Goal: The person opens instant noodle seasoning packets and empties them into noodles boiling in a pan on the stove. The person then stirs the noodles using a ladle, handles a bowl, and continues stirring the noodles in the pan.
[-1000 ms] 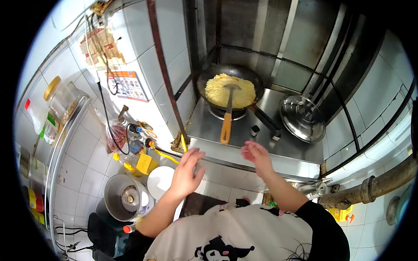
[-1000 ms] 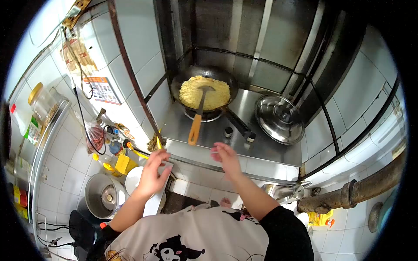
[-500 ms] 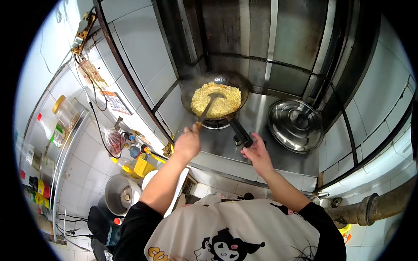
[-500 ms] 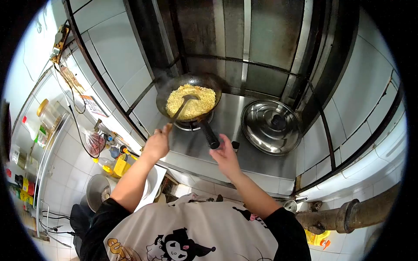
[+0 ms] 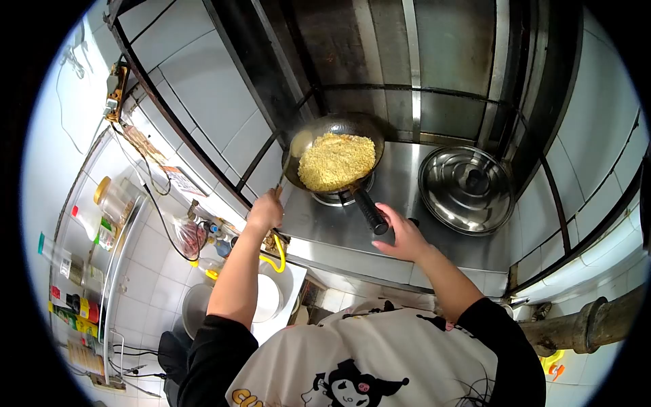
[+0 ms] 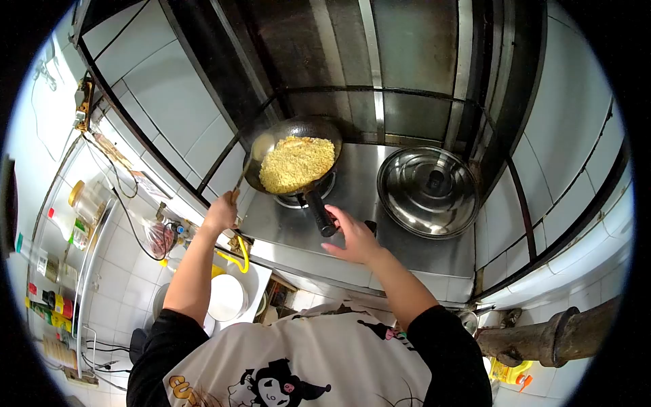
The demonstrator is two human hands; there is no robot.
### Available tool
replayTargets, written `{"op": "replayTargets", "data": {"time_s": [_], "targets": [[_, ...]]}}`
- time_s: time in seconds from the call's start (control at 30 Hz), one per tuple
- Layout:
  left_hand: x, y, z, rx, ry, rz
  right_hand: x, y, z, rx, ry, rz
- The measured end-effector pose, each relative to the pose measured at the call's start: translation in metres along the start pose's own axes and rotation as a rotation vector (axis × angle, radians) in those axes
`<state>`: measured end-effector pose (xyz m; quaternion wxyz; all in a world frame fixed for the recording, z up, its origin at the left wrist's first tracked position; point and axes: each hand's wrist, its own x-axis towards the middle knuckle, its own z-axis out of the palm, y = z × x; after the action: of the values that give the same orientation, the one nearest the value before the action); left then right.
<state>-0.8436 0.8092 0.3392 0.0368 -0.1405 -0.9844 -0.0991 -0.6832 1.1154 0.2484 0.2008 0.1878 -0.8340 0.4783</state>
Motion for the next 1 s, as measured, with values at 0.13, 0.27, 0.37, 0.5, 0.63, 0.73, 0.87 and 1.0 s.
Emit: {"op": "replayTargets", "data": {"time_s": [0.13,0.27,0.37,0.5,0.63,0.73,0.87,1.0], "targets": [[-0.002,0.028,-0.011,-1.03,-0.413,-0.38,0.001,0.044,0.031,-0.323,-0.006,0.374],[-0.022,0.031,-0.02,-0.943,-0.462,-0.276,0.021,0.062,0.054,-0.47,-0.028,0.462],[-0.049,0.031,-0.024,-0.736,-0.328,-0.153,0.032,0.071,0.06,-0.423,-0.063,0.531],[-0.073,0.02,-0.025,-0.669,-0.203,-0.06,0.034,0.05,0.057,-0.322,-0.031,0.593],[-0.086,0.009,-0.024,-0.719,-0.177,-0.089,0.031,0.068,0.062,-0.28,-0.04,0.608],[-0.094,0.01,-0.031,-0.697,-0.18,-0.135,0.03,0.073,0.067,-0.362,-0.001,0.589],[-0.098,0.007,-0.031,-0.692,-0.172,-0.151,0.03,0.084,0.071,-0.37,-0.021,0.603],[-0.1,-0.001,-0.025,-0.649,-0.146,-0.092,0.034,0.067,0.064,-0.333,-0.039,0.629]]}}
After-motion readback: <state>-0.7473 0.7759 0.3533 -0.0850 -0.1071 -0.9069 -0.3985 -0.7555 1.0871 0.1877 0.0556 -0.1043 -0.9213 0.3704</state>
